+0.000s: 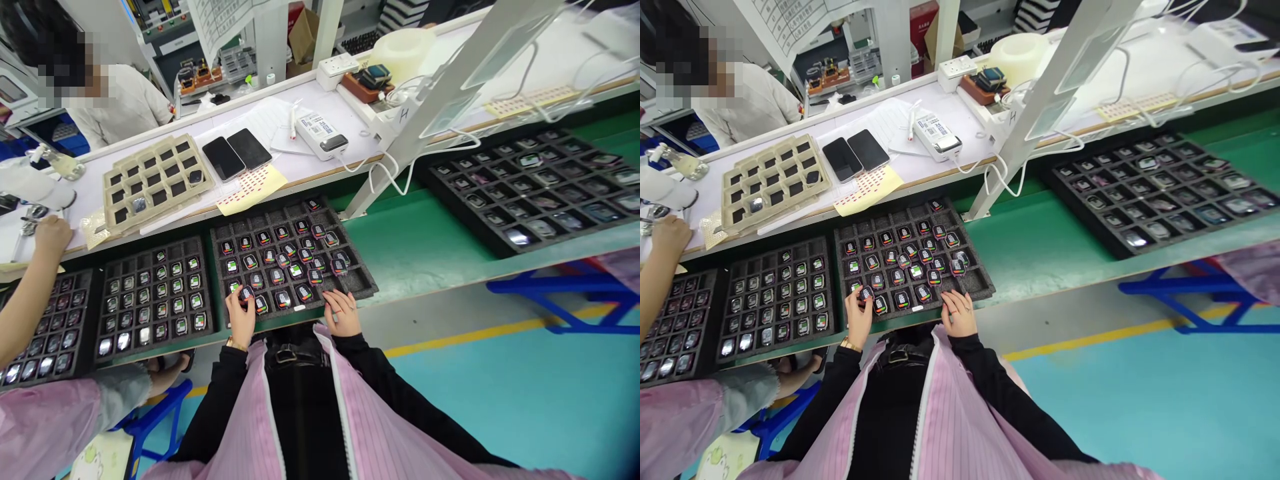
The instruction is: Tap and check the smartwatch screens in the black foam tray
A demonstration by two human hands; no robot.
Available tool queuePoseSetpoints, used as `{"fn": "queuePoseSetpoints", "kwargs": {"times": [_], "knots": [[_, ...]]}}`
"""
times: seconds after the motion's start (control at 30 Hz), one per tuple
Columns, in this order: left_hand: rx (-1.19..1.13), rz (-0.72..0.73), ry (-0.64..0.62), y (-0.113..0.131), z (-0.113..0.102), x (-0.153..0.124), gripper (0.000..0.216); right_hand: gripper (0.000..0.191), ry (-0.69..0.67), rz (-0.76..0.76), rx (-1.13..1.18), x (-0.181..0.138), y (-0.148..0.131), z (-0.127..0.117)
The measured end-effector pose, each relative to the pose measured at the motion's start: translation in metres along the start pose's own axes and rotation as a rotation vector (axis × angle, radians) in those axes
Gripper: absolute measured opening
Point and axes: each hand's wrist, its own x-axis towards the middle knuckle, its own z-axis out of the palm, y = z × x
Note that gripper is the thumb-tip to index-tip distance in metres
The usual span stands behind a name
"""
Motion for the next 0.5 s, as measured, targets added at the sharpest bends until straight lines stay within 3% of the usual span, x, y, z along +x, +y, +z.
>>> {"fn": "queuePoseSetpoints", "kwargs": {"times": [0.23,0.37,0.5], "knots": [[0.070,0.052,0.021,0.005,0.005,0.002,0.053,0.035,0.010,-0.004,-0.005,0.001,-0.001,0.000],[0.088,0.052,0.027,0.003,0.005,0.002,0.047,0.034,0.009,0.000,-0.011,0.001,-0.002,0.000],[0.102,0.019,0.047,0.000,-0.008,0.000,0.046,0.034,-0.002,0.004,-0.020,0.002,-0.002,-0.001]]}}
